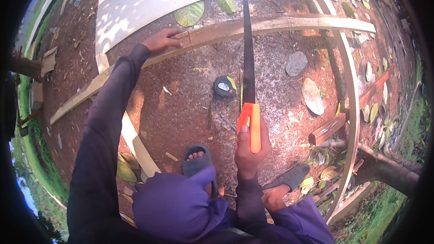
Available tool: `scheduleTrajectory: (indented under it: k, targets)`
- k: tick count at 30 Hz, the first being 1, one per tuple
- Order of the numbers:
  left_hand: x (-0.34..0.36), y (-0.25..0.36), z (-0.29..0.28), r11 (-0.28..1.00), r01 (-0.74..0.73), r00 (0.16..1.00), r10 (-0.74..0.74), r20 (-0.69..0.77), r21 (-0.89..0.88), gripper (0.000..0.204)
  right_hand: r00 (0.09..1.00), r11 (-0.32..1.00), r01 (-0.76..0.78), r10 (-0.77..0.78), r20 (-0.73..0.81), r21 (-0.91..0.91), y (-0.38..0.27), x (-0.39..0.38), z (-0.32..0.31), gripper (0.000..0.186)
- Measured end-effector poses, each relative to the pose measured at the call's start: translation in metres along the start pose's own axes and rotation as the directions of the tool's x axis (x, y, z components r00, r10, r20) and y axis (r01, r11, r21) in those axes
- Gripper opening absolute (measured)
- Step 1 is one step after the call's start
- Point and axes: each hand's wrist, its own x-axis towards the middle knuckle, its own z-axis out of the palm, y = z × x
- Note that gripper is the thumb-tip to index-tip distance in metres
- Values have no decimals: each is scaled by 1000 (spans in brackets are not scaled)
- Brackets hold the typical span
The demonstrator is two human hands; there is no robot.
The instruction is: The person uses a hand saw to cut a wooden plank placed on the ground. They measure the wood with a tape measure, mark it, and then saw through the plank. The cut piece is separated and set aside.
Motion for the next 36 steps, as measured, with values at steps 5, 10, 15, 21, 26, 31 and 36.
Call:
scheduleTrajectory:
  k: [5,10,15,21,26,31,36]
  targets:
    - [-13,-4,4,999,20,996,-16,-86,48,84,981,994,39,-19,195,-101,10,-17,19,43]
    - [-32,10,10,996,20,986,-5,-169,87,91,954,992,110,-86,287,-69,9,-7,32,42]
    - [-62,53,-8,944,133,970,-61,-234,302,85,950,996,91,-93,298,22,23,5,48,40]
    - [-78,140,-42,740,301,953,-221,-205,601,82,947,993,44,-75,313,106,14,11,56,43]
    - [-60,168,-63,604,390,915,-338,-220,695,84,957,995,-48,22,290,85,-11,3,65,41]
    - [-31,147,-31,470,448,827,-542,-152,760,77,964,992,-77,48,261,102,-8,11,62,41]
    - [-62,67,52,557,292,950,-75,-304,777,106,953,992,114,-96,288,-46,5,4,63,44]
